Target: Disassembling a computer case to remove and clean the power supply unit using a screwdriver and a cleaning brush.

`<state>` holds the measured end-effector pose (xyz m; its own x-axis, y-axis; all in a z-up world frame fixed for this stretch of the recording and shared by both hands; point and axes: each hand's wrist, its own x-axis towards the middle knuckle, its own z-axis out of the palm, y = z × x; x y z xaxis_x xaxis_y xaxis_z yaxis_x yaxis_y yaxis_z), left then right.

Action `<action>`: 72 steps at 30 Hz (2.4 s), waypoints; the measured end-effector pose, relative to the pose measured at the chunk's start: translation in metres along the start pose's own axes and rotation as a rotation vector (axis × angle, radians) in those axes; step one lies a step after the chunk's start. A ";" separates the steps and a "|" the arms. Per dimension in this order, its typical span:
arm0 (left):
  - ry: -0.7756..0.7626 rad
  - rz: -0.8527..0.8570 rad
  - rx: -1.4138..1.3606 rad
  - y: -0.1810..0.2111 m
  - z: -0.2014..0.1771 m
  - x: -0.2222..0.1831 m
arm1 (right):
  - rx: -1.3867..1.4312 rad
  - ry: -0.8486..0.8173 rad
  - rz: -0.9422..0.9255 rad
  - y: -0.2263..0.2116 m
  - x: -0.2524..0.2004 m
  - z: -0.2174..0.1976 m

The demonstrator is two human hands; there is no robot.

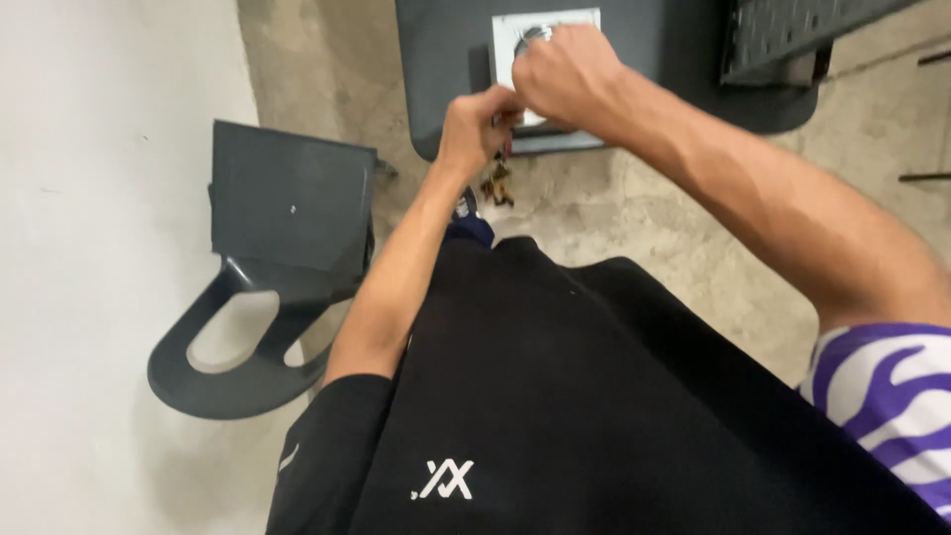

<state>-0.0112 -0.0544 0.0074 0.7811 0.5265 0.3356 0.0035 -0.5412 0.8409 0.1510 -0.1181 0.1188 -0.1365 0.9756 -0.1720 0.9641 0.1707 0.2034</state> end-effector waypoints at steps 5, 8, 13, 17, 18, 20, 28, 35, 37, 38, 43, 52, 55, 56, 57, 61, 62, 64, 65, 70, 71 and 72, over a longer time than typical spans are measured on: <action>0.118 -0.061 0.212 -0.011 0.014 0.005 | -0.057 0.294 -0.327 0.005 0.000 0.020; -0.004 -0.126 0.071 -0.004 0.010 0.008 | 0.032 0.231 -0.351 0.003 0.002 0.015; 0.060 -0.004 0.027 -0.005 0.011 -0.003 | -0.062 -0.158 -0.021 -0.013 0.009 0.003; 0.195 -0.064 0.130 -0.008 0.011 0.000 | -0.035 0.242 -0.280 -0.002 0.001 0.015; 0.194 -0.065 0.129 -0.006 0.012 -0.002 | -0.034 0.241 -0.280 -0.009 0.000 0.009; 0.172 0.062 0.067 -0.003 0.010 0.005 | -0.053 0.013 0.035 -0.018 0.005 -0.005; 0.096 -0.076 0.001 -0.004 0.006 0.005 | -0.017 0.054 -0.095 -0.002 0.007 0.008; -0.048 -0.065 -0.075 -0.022 0.009 0.005 | 0.015 0.125 -0.256 0.009 0.004 0.003; -0.056 -0.120 -0.090 0.003 -0.004 0.008 | 0.114 -0.015 -0.142 -0.002 0.002 -0.024; -0.061 -0.176 -0.103 0.016 -0.013 0.010 | 0.210 -0.151 -0.030 -0.008 0.002 -0.038; -0.009 -0.081 0.195 -0.010 0.002 0.012 | -0.010 0.021 -0.069 0.002 0.017 0.016; -0.033 0.102 0.314 -0.027 0.005 0.000 | 0.068 -0.139 -0.023 0.000 0.010 -0.007; -0.036 0.095 0.330 -0.022 0.004 0.001 | 0.085 -0.061 -0.096 0.005 0.003 -0.008; -0.043 0.070 0.337 -0.019 0.002 0.003 | 0.071 -0.009 -0.128 0.008 0.001 -0.011; -0.044 0.068 0.337 -0.016 0.002 0.002 | 0.072 -0.009 -0.128 0.007 0.002 -0.006; -0.035 0.046 0.346 -0.024 0.005 0.001 | 0.045 0.016 -0.113 0.010 0.004 0.000; -0.016 0.065 0.348 -0.031 0.009 0.000 | 0.063 0.103 -0.208 0.011 0.001 0.000; 0.004 0.087 0.344 -0.025 0.007 0.001 | 0.030 -0.012 -0.089 0.005 0.005 -0.001; 0.023 0.109 0.341 -0.023 0.005 0.002 | -0.002 -0.125 0.032 0.001 0.006 -0.001; -0.022 0.105 0.373 -0.020 0.004 0.005 | 0.117 -0.024 -0.114 0.009 -0.002 -0.012; -0.017 0.091 0.360 -0.018 0.003 0.004 | 0.124 0.068 -0.173 0.010 -0.004 -0.011; -0.017 0.091 0.359 -0.017 0.003 0.001 | 0.124 0.067 -0.173 0.006 -0.003 -0.012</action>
<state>-0.0087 -0.0463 -0.0075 0.7987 0.4560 0.3925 0.1496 -0.7823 0.6046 0.1543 -0.1187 0.1327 -0.3130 0.9410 -0.1286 0.9451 0.3219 0.0555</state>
